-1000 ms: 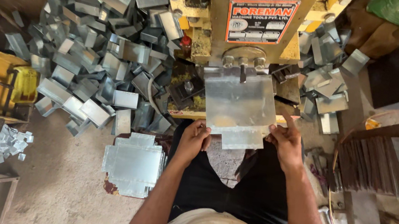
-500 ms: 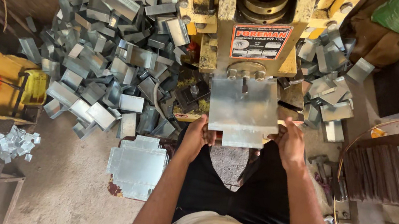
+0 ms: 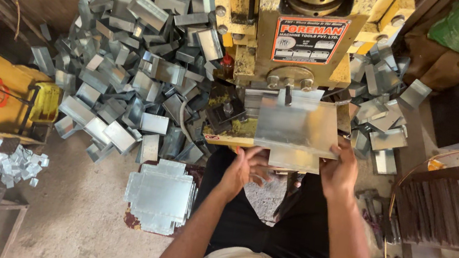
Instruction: The person sits on the floor and operates a yellow Foreman press machine. They repeatedly pick up flat metal sheets, place them into the machine's die, and press down on a lever to process the material. The processed metal pieces are then removed and stacked on the floor.
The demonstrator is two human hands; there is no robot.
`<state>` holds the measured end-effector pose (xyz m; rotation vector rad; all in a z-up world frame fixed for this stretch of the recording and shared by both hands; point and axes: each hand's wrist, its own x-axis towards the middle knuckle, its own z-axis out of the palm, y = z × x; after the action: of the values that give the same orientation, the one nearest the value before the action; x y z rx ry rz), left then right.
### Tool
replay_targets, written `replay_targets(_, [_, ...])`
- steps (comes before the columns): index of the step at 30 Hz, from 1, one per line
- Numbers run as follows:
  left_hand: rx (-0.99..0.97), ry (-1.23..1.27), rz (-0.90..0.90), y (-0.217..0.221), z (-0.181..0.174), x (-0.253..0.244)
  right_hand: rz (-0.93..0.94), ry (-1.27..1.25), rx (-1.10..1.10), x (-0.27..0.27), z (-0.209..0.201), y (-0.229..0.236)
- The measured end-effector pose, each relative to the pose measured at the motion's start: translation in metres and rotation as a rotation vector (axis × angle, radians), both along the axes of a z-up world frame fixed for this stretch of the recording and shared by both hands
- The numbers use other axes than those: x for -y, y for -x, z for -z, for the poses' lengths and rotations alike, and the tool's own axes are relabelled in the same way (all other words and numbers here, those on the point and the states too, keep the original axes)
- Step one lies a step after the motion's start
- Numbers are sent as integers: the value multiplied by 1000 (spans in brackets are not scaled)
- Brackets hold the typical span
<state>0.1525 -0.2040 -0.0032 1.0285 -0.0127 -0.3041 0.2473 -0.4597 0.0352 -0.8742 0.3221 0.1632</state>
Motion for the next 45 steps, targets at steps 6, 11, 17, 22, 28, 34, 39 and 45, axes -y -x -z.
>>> replay_targets(6, [88, 159, 213, 3, 27, 41, -49, 150, 89, 2, 17, 44])
replay_targets(11, [95, 94, 158, -7, 48, 63, -163, 107, -190, 8, 4, -23])
replay_targets(17, [218, -51, 175, -7, 54, 60, -158, 162, 172, 19, 66, -62])
replay_targets(22, [213, -17, 262, 10, 51, 59, 87, 77, 69, 8, 33, -12])
replay_targets(28, [464, 219, -62, 6, 6, 78, -733, 41, -89, -1, -9, 102])
replay_targets(34, [-90, 40, -462, -14, -17, 59, -245, 410, 361, 47, -14, 81])
replay_targets(39, [-123, -42, -546, -18, -2, 34, -206, 601, 69, 30, 3, 29])
replay_targets(45, [-173, -299, -621, 2, -7, 3, -368, -31, 15, -1, 24, 34])
